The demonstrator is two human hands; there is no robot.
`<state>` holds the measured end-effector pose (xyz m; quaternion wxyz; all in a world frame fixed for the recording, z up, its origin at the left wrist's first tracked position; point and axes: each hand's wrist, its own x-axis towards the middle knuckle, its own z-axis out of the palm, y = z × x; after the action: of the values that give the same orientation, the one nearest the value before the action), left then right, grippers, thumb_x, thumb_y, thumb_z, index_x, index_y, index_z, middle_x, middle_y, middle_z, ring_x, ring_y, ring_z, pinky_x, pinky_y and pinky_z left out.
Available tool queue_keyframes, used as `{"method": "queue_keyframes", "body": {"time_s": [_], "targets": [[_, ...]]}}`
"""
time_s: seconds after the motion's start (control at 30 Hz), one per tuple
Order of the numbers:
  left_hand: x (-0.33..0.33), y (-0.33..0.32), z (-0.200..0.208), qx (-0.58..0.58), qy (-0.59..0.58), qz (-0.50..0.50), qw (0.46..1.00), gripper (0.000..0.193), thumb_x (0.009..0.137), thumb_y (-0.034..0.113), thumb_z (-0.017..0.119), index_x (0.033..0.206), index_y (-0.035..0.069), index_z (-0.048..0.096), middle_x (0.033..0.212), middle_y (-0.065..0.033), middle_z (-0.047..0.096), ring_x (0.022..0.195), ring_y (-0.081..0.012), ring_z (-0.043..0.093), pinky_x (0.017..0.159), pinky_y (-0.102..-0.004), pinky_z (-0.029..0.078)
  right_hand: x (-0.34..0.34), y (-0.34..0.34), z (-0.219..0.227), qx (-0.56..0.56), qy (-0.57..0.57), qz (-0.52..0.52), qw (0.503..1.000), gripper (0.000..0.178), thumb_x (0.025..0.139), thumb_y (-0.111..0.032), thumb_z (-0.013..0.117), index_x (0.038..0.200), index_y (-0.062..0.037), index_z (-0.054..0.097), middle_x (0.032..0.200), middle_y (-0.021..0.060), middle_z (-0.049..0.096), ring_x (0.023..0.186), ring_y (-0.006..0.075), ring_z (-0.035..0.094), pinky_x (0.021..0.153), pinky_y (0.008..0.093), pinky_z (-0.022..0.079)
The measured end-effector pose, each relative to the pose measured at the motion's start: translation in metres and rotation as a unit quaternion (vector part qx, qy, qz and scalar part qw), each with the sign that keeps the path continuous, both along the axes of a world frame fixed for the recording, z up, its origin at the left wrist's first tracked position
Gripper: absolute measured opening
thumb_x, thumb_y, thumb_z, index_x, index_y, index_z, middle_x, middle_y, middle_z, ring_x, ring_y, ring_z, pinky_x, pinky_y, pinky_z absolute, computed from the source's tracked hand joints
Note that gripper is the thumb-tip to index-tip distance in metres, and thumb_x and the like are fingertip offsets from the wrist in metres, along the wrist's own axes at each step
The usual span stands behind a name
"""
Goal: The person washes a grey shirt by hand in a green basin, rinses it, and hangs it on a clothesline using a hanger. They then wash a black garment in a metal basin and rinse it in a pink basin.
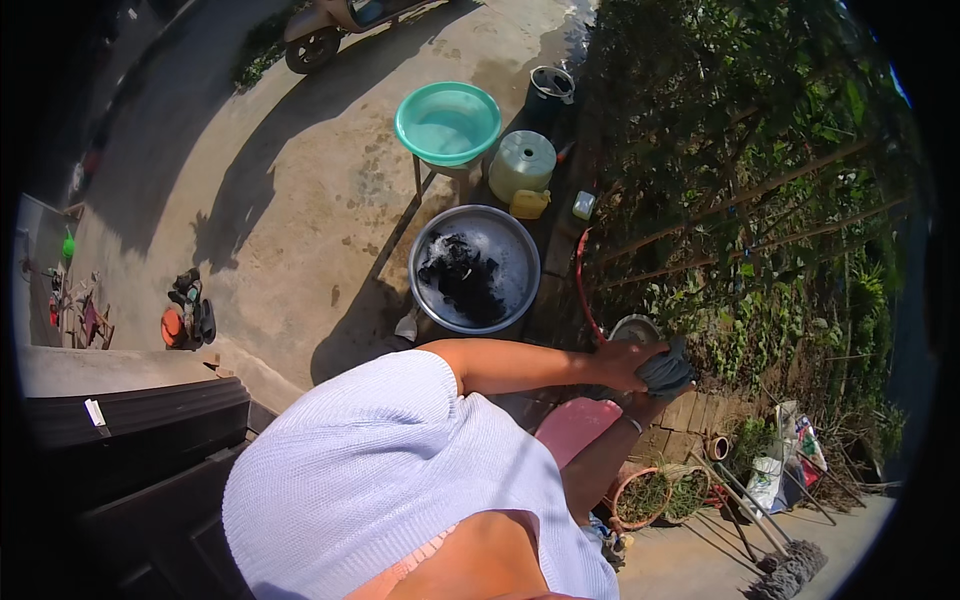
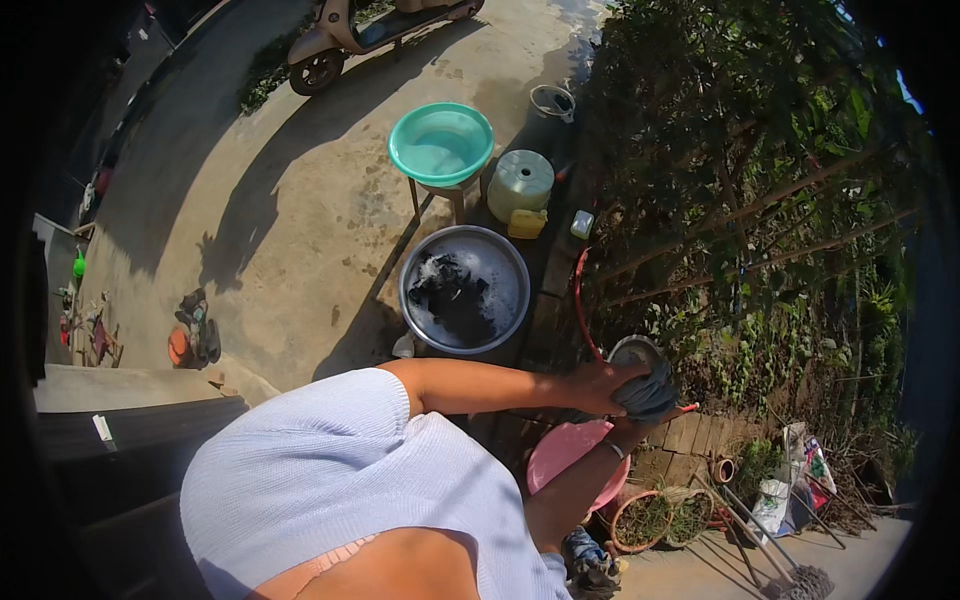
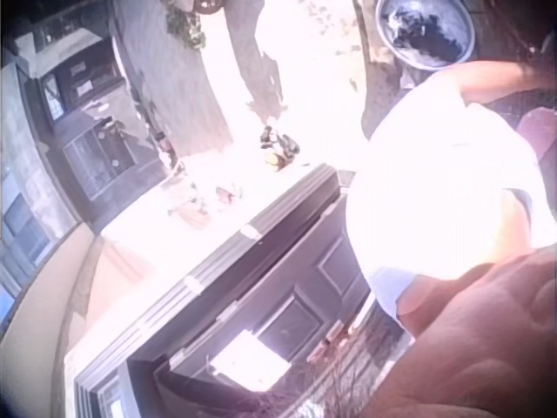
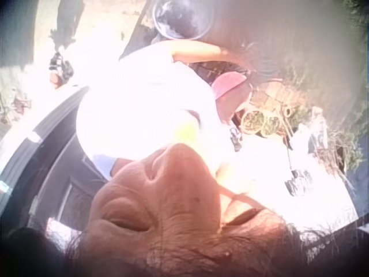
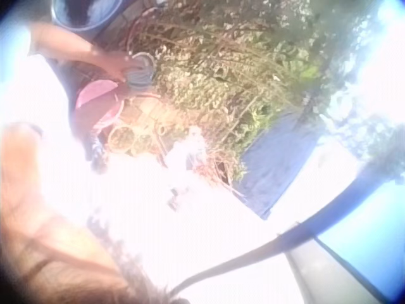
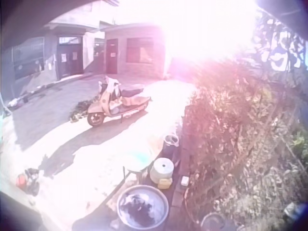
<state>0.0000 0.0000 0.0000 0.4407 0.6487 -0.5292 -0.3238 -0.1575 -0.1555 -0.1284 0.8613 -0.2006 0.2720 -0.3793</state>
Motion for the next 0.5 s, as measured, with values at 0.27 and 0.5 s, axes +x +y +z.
{"method": "queue_keyframes", "body": {"time_s": [0.27,0.5], "targets": [[0.219,0.121,-0.017,-0.004,0.012,0.154,0.988,0.078,0.058,0.022,0.076,0.125,0.007,0.041,0.107,-0.0179,0.061,0.102,-0.0375,0.058,0.086,-0.0413,0.046,0.256,0.175,0.062,0.007,-0.052,0.208,0.977,0.078,0.081,-0.063,0.056,0.139,-0.0138,0.037,0.137,0.0057,0.046,0.125,0.0243,0.045,0.103,0.0433,0.037],[0.423,0.204,-0.094,-0.03,0.317,0.292,0.902,0.03,0.079,0.025,0.075,0.088,0.008,0.052,0.075,0.0039,0.049,0.066,-0.0042,0.044,0.056,-0.0213,0.037,0.481,0.238,0.032,-0.081,0.078,0.159,0.981,0.03,0.088,-0.016,0.045,0.114,-0.0058,0.057,0.106,0.0087,0.062,0.095,0.0246,0.061,0.087,0.0418,0.049]]}}
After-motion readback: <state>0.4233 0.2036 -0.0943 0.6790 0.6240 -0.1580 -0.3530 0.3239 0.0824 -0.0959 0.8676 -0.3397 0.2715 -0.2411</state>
